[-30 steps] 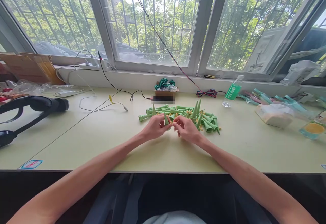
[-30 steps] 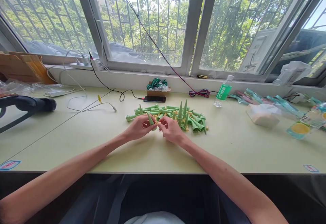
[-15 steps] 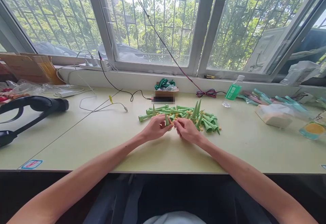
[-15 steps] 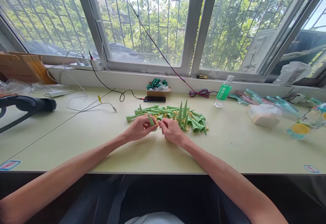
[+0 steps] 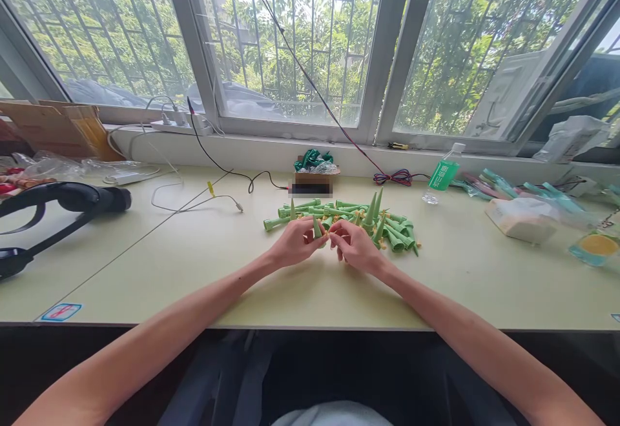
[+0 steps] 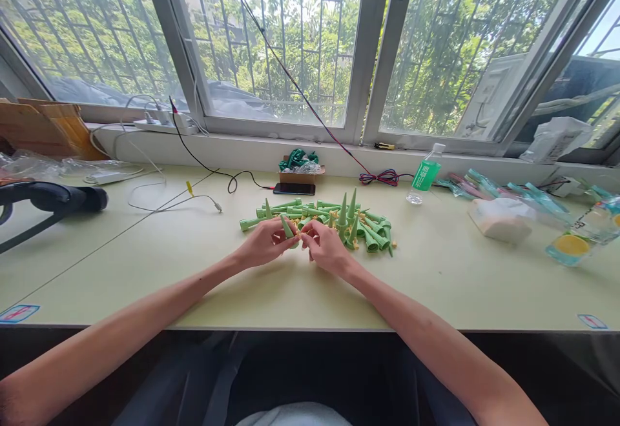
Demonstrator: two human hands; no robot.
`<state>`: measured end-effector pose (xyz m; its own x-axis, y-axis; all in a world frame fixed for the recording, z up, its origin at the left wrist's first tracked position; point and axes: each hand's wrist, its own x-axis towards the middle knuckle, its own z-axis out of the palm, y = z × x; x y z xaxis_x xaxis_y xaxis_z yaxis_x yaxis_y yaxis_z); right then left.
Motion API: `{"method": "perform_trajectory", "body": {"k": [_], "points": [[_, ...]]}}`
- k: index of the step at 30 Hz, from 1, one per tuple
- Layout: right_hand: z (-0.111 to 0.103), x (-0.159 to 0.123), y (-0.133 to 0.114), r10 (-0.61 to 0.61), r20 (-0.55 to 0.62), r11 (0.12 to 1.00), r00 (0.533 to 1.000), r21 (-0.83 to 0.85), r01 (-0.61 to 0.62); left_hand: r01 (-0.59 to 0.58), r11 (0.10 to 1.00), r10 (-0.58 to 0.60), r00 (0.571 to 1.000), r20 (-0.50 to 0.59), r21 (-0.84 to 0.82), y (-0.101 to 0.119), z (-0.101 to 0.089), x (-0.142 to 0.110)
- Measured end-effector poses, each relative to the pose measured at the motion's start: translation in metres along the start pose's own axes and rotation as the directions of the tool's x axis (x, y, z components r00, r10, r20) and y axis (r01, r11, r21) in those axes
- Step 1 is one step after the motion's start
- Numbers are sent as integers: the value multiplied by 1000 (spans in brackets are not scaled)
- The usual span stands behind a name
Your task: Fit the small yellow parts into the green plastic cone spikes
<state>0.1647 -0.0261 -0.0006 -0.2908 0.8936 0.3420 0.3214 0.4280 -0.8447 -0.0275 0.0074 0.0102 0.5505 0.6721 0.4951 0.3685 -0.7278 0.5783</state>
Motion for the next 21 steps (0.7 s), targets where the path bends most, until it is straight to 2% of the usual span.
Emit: {"method": "perform_trajectory", "body": {"k": [6,13,21], "points": [[1,0,1,12,1,1000,1000,-14,-12,-24,1000,24,1000,9,11,1,0,0],[-1,0,-3,35,-5,992,999,-118,-36,-44,999,44,999,17,20,1,1,-1],[-1,0,-2,29,-6,999,1000,-36,-29,-35,999,35,999,2,36,0,0,0]]}}
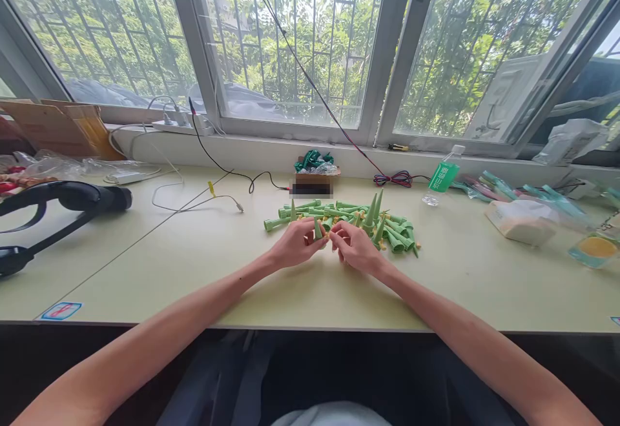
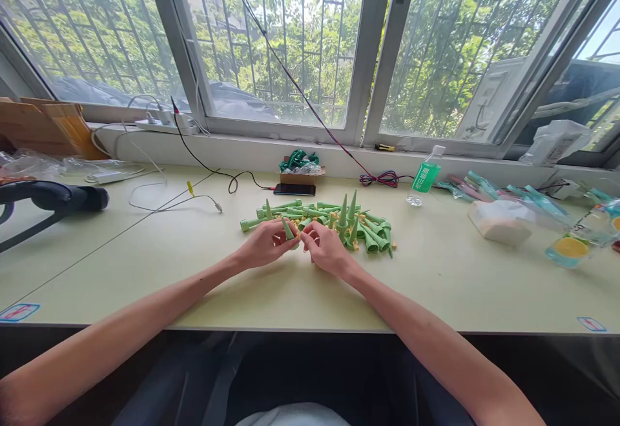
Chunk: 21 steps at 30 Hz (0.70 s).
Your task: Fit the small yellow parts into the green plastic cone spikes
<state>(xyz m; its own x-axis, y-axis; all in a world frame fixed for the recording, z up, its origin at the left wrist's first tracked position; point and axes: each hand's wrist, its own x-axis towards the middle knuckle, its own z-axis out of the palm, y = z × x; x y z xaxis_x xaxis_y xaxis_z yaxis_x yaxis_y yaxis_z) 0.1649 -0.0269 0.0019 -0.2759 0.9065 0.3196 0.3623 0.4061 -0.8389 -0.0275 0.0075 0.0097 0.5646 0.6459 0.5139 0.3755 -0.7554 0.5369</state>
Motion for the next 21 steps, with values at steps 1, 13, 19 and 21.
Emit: {"method": "perform_trajectory", "body": {"k": [1,13,19,21], "points": [[0,0,0,-1,6,1000,1000,4,1,3,1000,-3,1000,-2,2,0,0,0],[0,-1,1,6,34,999,999,-37,-5,-23,999,22,1000,17,26,2,-1,-1],[0,0,1,-3,4,991,1000,-131,4,-32,999,32,999,28,24,3,-1,-1],[0,0,0,7,-7,991,1000,-131,-8,-26,999,25,999,22,24,2,0,-1]]}}
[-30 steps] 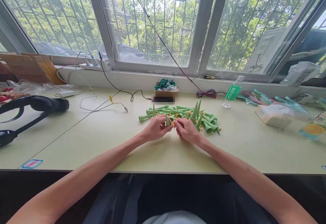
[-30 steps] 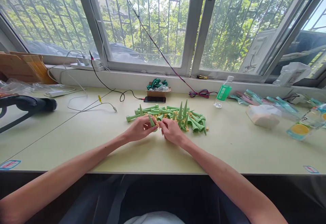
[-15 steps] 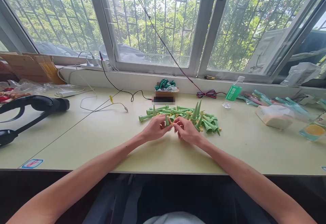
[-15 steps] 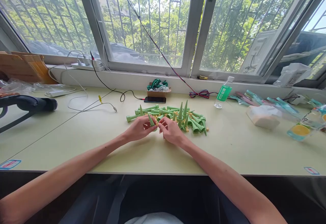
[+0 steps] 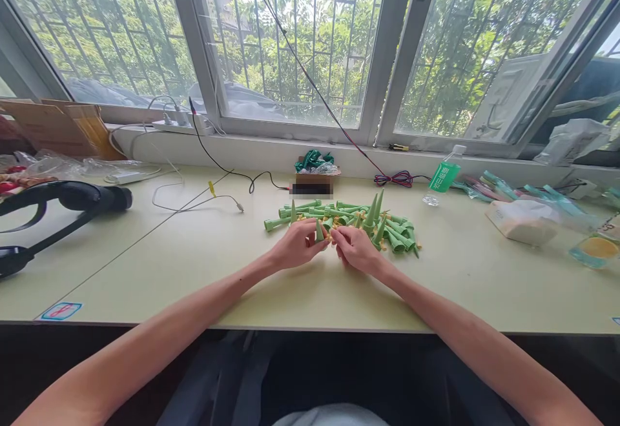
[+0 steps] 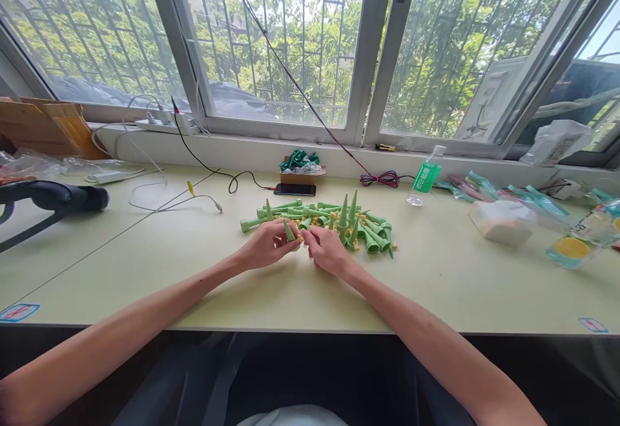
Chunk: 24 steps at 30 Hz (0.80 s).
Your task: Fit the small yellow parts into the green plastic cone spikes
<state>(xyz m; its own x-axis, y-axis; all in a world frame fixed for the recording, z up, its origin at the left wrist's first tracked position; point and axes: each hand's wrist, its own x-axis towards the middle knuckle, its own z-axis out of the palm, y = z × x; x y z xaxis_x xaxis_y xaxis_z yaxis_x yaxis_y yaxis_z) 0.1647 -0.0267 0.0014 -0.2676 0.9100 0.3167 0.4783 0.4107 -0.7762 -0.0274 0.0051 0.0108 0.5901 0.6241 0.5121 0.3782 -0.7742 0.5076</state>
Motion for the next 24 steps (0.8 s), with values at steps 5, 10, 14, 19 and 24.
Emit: {"method": "perform_trajectory", "body": {"k": [5,10,14,19,24], "points": [[-1,-1,-1,1,8,999,1000,46,-1,10,1000,-9,1000,-15,9,0,0,1],[0,-1,-1,-10,19,996,1000,86,9,21,1000,-21,999,-30,20,1,0,1],[0,-1,-1,-1,20,996,1000,86,-1,16,1000,-16,999,-34,22,1,1,1],[0,-1,-2,5,21,999,1000,53,-6,3,1000,-2,1000,-23,23,0,1,0],[0,0,1,-14,5,1000,1000,10,13,-5,999,5,1000,2,33,2,1,0]]}}
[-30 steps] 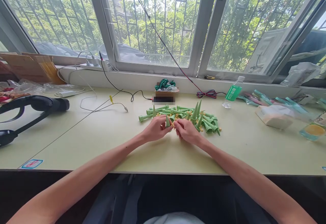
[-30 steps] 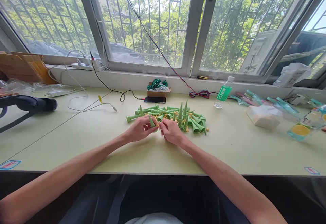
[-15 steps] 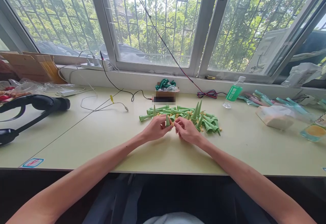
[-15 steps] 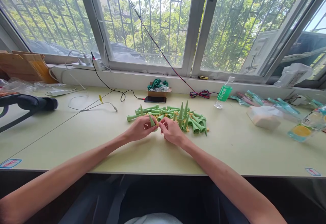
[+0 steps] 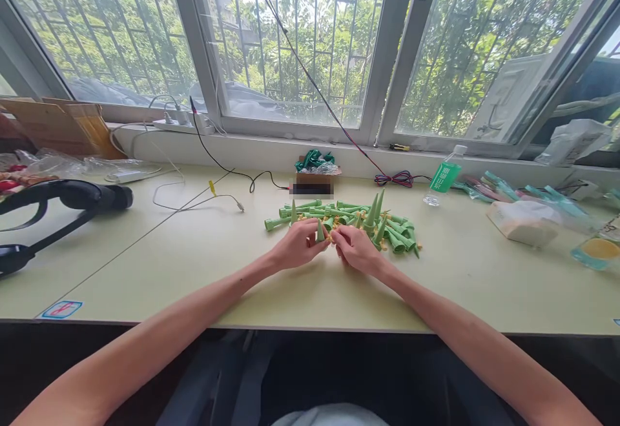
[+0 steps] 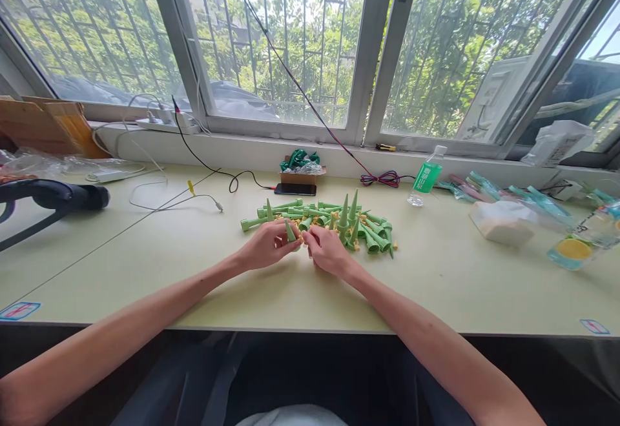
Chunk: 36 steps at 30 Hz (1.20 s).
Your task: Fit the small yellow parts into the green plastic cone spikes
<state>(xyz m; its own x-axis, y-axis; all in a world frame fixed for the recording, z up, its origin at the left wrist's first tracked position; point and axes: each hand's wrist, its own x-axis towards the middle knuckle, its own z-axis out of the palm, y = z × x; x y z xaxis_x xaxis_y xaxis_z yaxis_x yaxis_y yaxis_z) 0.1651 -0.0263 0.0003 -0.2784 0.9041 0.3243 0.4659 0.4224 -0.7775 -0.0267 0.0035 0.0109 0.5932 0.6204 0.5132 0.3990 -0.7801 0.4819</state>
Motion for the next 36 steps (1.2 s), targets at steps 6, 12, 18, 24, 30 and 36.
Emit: {"method": "perform_trajectory", "body": {"k": [6,12,18,24,30,36], "points": [[1,2,5,1,10,999,1000,-34,-1,-19,1000,20,1000,18,-15,1,-1,0],[0,1,3,8,3,1000,1000,-14,-8,19,1000,-19,1000,-12,-20,-1,0,1],[0,0,1,-6,21,999,1000,38,5,41,999,-42,999,-24,-24,-3,0,1],[-1,0,-1,2,21,1000,1000,7,-3,16,1000,-16,1000,-11,-13,-2,0,1],[-2,1,-1,4,18,998,1000,-66,-3,-15,1000,15,1000,0,-4,0,-1,1],[-1,1,1,7,1,998,1000,-67,-7,6,1000,-6,1000,14,-16,-1,-1,1]]}}
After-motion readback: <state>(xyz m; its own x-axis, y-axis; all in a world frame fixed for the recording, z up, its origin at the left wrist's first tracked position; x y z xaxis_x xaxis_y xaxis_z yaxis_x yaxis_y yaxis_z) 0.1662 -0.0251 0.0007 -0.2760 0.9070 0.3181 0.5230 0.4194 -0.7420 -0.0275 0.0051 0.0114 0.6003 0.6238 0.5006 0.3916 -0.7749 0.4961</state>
